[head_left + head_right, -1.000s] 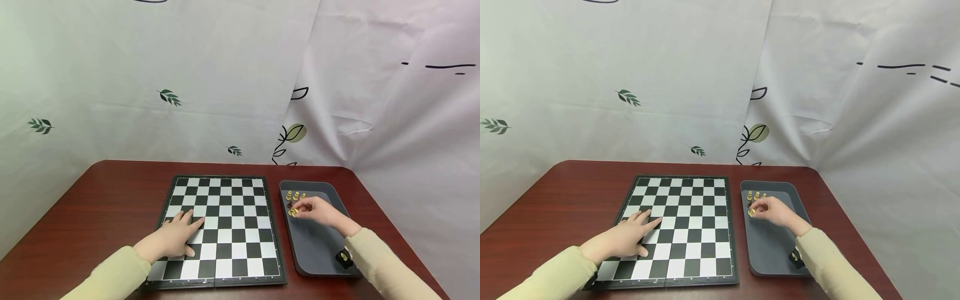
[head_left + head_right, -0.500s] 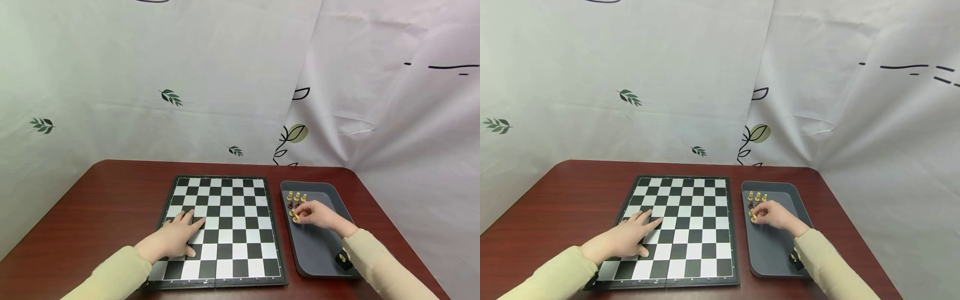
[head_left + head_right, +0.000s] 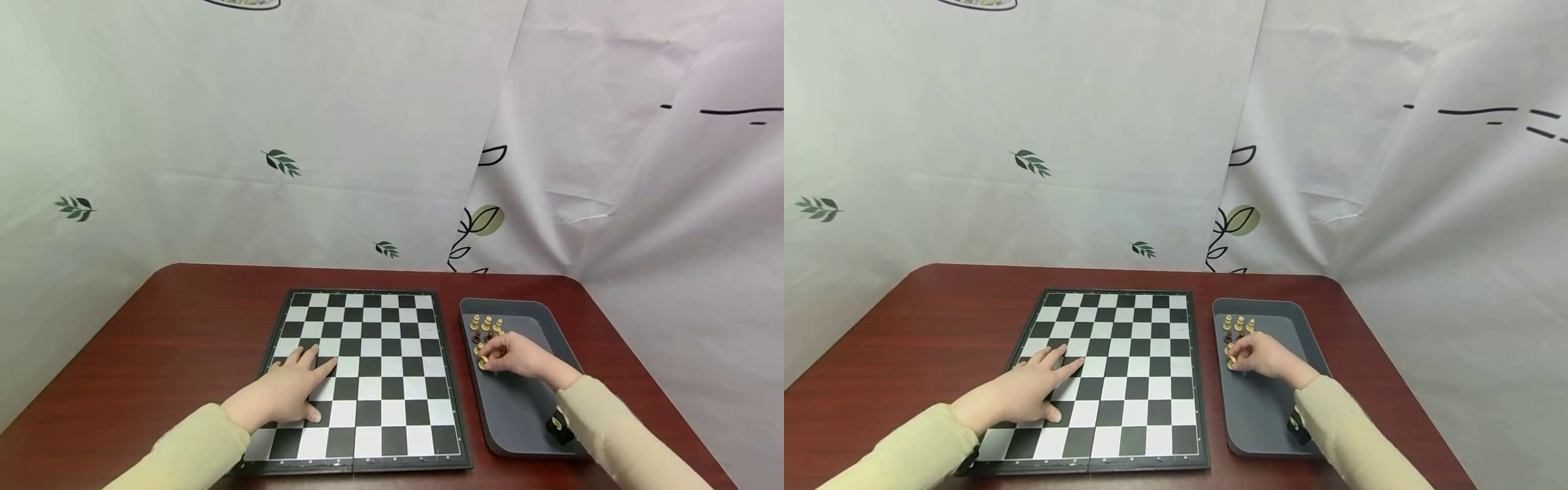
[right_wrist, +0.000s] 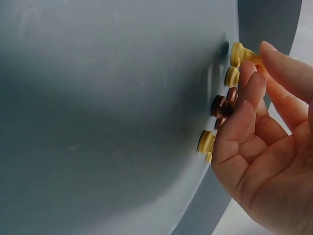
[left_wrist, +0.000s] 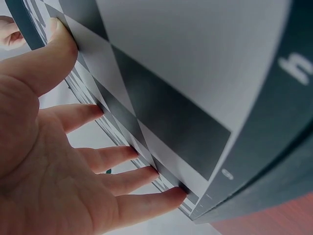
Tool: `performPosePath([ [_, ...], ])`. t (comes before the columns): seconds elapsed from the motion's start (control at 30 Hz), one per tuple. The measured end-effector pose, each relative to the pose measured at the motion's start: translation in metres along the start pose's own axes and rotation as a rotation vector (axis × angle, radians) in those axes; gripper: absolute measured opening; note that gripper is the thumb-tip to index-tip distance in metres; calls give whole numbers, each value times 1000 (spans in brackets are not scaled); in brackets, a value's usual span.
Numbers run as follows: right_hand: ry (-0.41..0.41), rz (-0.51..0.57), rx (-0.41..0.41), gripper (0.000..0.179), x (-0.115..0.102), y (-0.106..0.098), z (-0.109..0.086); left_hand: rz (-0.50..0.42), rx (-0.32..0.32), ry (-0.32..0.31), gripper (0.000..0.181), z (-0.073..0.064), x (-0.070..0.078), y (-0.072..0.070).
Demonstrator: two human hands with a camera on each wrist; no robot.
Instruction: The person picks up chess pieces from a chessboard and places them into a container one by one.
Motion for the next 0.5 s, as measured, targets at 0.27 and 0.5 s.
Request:
performPosePath([
  [0.27, 9, -17, 6, 19, 0, 1, -1, 0, -6, -3, 85, 0, 0, 0],
  [0.5, 6, -68, 24, 20, -2, 2, -2, 1, -4, -2, 84, 0, 0, -1],
])
Point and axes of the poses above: each hand's wrist, its own z-axis towards the middle knuckle, its own y-axis out of the palm, x = y × z, the point moved 6 cm from there along z, towards the middle knuckle, and after that the axes turned 1 degree about z, right-handed, at the moved point
